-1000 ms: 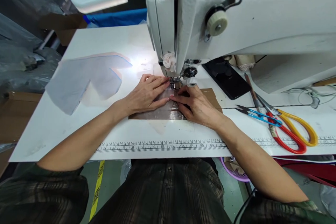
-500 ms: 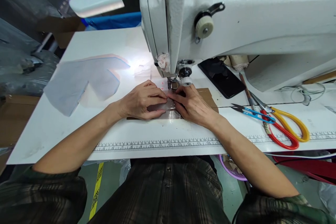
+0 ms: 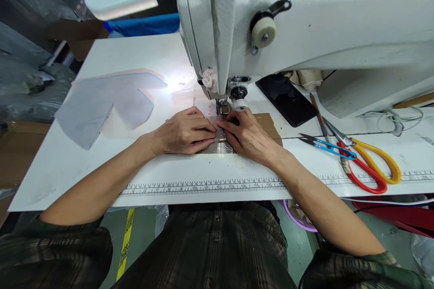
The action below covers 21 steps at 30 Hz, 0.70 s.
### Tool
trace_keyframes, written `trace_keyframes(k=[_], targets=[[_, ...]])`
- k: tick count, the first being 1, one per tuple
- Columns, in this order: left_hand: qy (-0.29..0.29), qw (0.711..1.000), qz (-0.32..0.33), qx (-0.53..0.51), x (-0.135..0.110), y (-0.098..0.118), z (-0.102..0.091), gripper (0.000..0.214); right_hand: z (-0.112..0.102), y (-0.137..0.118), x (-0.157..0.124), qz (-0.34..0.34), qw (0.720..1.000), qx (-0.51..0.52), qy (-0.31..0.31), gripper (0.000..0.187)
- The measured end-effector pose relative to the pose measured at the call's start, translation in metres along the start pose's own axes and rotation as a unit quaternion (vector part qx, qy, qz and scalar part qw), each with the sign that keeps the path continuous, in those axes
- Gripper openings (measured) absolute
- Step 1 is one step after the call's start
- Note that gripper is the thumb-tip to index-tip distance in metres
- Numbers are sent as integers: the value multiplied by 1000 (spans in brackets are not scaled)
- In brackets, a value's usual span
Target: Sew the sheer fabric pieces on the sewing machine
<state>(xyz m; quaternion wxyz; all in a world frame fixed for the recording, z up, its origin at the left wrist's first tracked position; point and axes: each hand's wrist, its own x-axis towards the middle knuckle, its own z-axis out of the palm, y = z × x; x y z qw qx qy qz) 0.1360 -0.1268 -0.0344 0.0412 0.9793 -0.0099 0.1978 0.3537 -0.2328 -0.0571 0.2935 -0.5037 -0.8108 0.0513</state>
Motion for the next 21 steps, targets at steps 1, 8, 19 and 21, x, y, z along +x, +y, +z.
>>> trace_keyframes(k=[1,8,19,21], targets=[[2,1000,0,4,0,0,0,22,0,0,0,2,1000,3,-2,36],[29,999,8,26,0,0,1,19,0,-1,0,8,1000,6,-1,37],[34,999,1,31,0,0,4,21,0,-2,0,0,1000,5,0,38],[35,999,1,27,0,-1,3,20,0,-2,0,3,1000,5,0,39]])
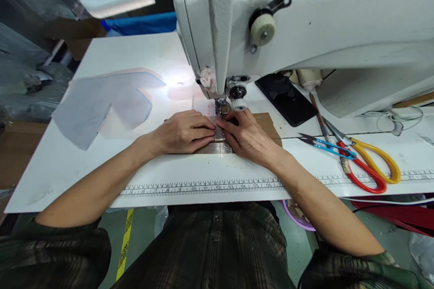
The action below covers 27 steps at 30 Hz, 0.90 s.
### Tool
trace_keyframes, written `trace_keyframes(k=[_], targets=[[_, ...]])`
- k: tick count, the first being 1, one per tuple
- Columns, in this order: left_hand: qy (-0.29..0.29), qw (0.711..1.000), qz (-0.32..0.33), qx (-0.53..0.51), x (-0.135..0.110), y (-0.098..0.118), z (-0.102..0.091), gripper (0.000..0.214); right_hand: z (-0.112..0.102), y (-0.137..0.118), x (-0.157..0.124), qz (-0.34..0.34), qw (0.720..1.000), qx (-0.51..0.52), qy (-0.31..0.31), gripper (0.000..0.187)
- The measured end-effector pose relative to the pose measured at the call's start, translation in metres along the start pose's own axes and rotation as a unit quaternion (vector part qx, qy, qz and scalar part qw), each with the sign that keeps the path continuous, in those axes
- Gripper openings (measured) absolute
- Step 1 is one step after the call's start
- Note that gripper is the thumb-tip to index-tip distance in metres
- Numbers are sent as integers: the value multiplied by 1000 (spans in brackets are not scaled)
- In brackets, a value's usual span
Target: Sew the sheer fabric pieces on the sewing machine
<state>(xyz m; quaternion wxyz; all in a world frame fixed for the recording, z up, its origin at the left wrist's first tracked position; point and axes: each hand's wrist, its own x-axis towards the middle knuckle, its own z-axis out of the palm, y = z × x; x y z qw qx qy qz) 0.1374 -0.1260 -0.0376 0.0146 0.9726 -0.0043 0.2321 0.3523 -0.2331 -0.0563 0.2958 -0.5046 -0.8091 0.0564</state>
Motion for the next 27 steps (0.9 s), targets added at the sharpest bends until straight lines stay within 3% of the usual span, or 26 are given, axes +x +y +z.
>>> trace_keyframes(k=[9,17,22,27], targets=[[-2,994,-65,-92,-6,-8,4,18,-2,2,1,18,1000,18,-6,38],[11,980,-96,-173,-8,-15,8,13,-11,5,5,172,979,104,17,31],[25,980,-99,-169,-5,-11,7,14,-7,3,7,142,985,95,40,28],[24,994,-71,-81,-4,-10,10,15,-4,1,7,102,993,49,37,32]])
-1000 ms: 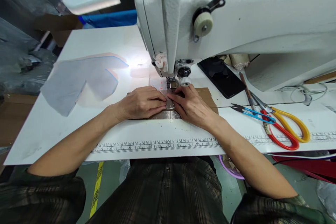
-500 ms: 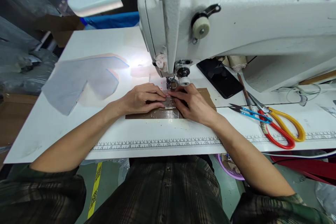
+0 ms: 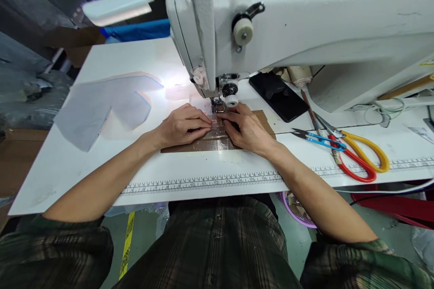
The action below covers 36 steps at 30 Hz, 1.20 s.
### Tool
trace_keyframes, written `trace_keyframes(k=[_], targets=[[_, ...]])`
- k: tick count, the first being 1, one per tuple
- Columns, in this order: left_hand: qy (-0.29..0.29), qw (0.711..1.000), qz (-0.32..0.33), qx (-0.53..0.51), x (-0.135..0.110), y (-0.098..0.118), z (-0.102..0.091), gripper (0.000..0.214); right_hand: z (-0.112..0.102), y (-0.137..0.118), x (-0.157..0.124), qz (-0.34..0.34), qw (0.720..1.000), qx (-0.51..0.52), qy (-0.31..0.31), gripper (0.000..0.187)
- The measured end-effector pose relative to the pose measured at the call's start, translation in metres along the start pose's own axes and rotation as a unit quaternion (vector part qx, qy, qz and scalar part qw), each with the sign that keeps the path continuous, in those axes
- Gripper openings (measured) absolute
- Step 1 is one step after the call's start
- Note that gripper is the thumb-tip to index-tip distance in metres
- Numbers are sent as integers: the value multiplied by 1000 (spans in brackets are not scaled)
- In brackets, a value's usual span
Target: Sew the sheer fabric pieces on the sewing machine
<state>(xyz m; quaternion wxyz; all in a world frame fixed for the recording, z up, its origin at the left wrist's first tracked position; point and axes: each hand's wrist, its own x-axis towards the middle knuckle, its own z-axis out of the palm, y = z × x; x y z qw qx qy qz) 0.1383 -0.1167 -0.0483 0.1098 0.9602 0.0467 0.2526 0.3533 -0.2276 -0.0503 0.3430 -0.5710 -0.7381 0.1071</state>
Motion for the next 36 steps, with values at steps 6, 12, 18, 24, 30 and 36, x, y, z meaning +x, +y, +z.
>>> trace_keyframes(k=[6,12,18,24,30,36], targets=[[-7,991,77,112,2,2,-4,18,1,6,-2,-57,998,-17,-21,36],[-7,982,102,159,2,5,-3,23,2,10,-2,-106,992,-49,-41,36],[-25,990,70,121,2,10,-4,21,3,5,-3,-101,992,-55,-41,41],[-56,991,26,117,2,10,-8,24,6,3,-3,-81,993,-83,-31,40],[-76,991,7,110,2,9,-12,27,4,0,-5,-72,995,-51,-38,38],[-81,992,2,101,2,4,-12,30,3,-2,-5,-63,995,-61,-39,37]])
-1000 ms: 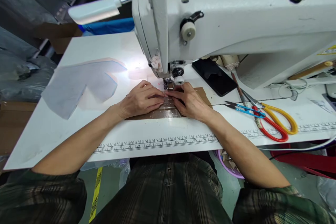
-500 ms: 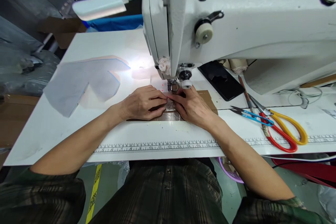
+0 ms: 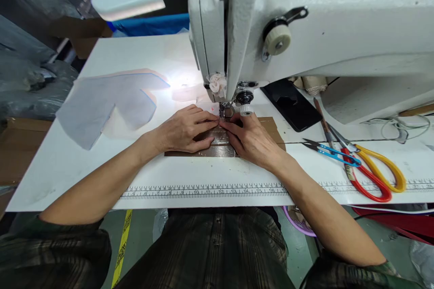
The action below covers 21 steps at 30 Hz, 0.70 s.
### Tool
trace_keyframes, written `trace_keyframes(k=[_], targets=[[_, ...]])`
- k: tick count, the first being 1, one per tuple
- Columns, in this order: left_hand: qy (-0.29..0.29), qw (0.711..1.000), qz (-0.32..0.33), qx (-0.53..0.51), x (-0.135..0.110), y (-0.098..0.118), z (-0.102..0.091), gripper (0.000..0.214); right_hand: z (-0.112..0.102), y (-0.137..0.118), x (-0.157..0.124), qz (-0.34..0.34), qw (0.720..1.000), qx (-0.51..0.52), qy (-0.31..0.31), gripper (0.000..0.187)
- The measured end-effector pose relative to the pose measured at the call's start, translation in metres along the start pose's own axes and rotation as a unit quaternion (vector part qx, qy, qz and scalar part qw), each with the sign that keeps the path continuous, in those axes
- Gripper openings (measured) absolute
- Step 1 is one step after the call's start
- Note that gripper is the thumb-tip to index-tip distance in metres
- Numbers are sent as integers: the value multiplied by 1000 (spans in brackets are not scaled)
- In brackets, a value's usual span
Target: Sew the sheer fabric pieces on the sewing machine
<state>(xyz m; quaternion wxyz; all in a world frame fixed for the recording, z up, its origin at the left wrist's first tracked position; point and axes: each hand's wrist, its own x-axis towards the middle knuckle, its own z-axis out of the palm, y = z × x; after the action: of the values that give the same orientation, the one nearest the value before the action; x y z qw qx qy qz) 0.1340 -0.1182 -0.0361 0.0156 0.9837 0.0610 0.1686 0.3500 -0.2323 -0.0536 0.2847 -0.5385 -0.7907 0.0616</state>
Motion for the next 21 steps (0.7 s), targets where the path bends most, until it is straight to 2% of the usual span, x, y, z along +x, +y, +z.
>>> trace_keyframes(k=[7,11,17,21], targets=[[4,1000,-6,-14,0,-7,2,35,3,0,1,1,1000,-22,0,37],[3,1000,-11,-8,1,-12,4,36,-7,3,4,24,1000,0,-19,39],[-2,1000,-16,-2,2,-17,5,36,-39,11,18,76,982,122,-120,41],[-14,1000,-27,-2,2,-17,5,39,-47,16,23,134,953,232,-144,39]])
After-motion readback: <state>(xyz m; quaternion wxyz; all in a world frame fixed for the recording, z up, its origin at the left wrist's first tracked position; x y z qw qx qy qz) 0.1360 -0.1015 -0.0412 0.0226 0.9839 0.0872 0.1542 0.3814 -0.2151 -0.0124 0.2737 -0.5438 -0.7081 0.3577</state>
